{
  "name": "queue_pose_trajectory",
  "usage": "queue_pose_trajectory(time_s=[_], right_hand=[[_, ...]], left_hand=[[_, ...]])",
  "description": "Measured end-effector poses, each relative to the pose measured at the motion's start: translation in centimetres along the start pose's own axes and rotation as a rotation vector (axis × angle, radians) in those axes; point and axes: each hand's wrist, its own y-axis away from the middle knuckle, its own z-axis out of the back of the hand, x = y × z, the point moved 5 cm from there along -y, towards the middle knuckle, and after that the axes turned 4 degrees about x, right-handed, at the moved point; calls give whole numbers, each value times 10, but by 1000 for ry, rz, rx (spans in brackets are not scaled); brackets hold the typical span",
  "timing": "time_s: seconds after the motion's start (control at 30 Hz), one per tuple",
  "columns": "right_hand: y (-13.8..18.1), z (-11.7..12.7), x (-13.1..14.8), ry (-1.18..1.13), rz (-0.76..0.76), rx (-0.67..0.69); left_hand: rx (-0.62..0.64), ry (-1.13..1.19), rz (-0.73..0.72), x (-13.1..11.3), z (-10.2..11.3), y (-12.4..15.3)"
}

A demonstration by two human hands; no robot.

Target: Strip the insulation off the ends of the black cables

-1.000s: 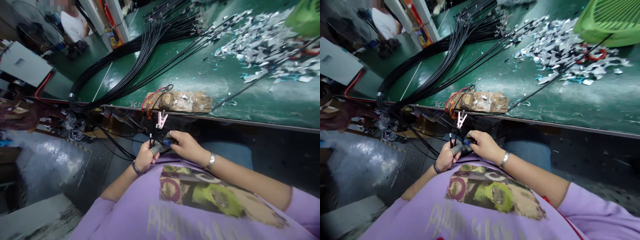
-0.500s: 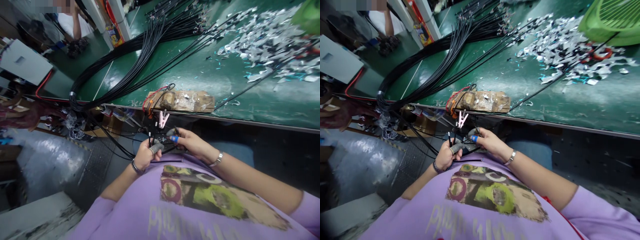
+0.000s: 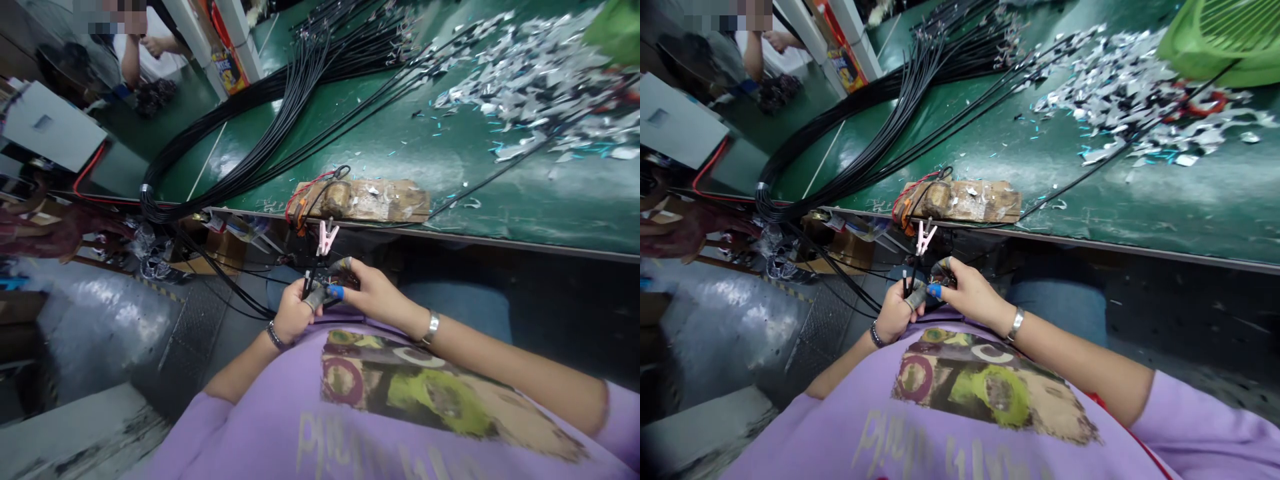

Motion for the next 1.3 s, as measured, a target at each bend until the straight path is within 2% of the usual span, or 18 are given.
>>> queue_pose_trajectory(time_s=[0.2, 0.27, 0.37, 0.43, 0.5, 0.63, 0.73, 0.9, 1.0, 1.17, 1.23, 1.3], right_hand=[[1, -1, -5, -176, 0, 56], [-1, -3, -6, -199, -24, 67], [-5, -8, -9, -185, -33, 79], [-6, -7, -10, -156, -24, 65], [-5, -3, -11, -112, -12, 10], [3, 7, -6, 24, 17, -71], [5, 2, -2, -73, -9, 10], [1, -11, -2, -254, -70, 108], [-1, -11, 0, -82, -11, 107], [0, 2, 12, 615, 242, -20], [-1, 10, 11, 682, 242, -97], [-1, 18, 7, 623, 194, -169]], left_hand=[[6, 52, 7, 3, 2, -2], [57, 69, 28, 4, 1, -2], [197, 94, 96, 8, -5, -1], [237, 103, 121, 10, -6, -1], [186, 107, 95, 8, -4, -2], [-23, 81, -20, 1, 4, -2], [-99, -5, -78, -3, 6, -1], [-119, -161, -153, -3, 6, 2], [-76, -124, -103, -3, 5, 3], [114, 38, 109, -3, -4, 6], [140, 82, 157, -2, -6, 8], [79, 112, 132, -1, -3, 7]])
